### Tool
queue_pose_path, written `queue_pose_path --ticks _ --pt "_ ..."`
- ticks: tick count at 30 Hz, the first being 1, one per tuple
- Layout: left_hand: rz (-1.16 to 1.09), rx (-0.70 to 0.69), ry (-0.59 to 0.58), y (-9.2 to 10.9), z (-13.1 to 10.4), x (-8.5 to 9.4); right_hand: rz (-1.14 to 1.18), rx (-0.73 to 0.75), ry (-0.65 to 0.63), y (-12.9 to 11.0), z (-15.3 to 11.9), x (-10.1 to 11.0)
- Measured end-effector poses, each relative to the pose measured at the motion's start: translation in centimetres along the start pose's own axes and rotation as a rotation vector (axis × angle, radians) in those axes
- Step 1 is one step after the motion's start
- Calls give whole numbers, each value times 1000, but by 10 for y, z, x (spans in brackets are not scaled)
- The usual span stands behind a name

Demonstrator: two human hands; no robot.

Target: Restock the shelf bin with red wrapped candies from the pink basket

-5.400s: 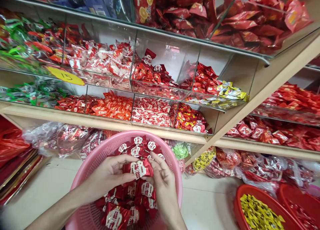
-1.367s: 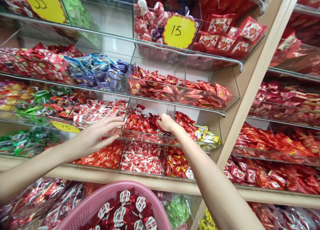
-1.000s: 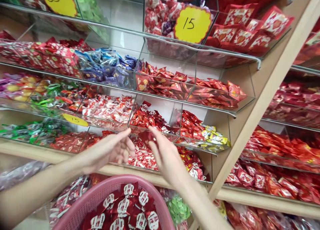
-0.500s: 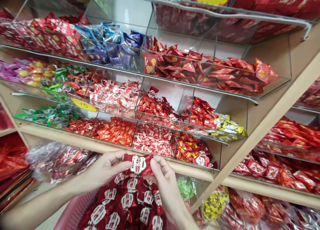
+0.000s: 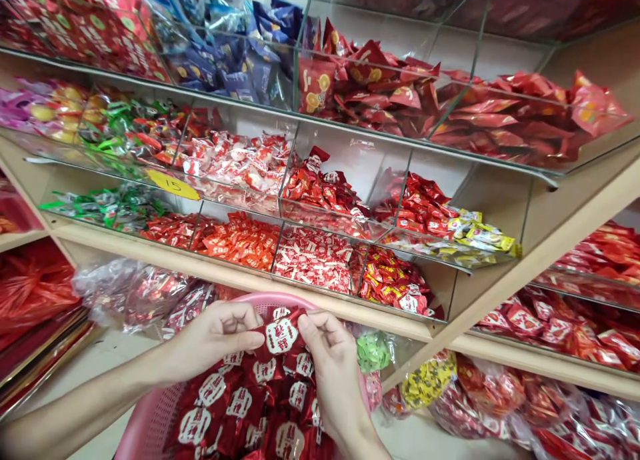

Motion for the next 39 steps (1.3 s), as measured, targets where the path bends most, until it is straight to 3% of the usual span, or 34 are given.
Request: queue_pose_path --ticks 5,11,14,17,23,25,31,35,39 --pt "-79 64 36 -8 -3 -2 10 -27 6 4 -2 -2" --pt "-206 104 183 -24 -7 -13 217 -256 -103 15 -7 -17" --pt "-179 149 153 -33 -10 -17 151 -248 -105 19 -8 -17" --pt "-63 146 115 -38 -12 -11 -9 -209 -146 19 -5 -4" --pt "131 87 177 -40 -16 11 -590 -218 -562 34 1 19" --pt "147 91 165 -42 -17 13 -715 -226 -603 45 1 17" --pt "143 108 163 -45 -23 15 -780 -299 -794 64 4 -1" --pt "128 104 190 -45 -27 24 -907 -195 -816 69 4 -5" --pt "130 115 241 -45 -30 37 -1150 -17 -722 64 -5 -9"
Point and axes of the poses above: each hand's wrist, its own z-axis towards the middle knuckle, its own x-axis out of the back of the hand, y = z × x, the point moved 1 cm from there along z, towards the middle knuckle, and after that the axes turned 5 degrees about -x, right-handed, at the moved point
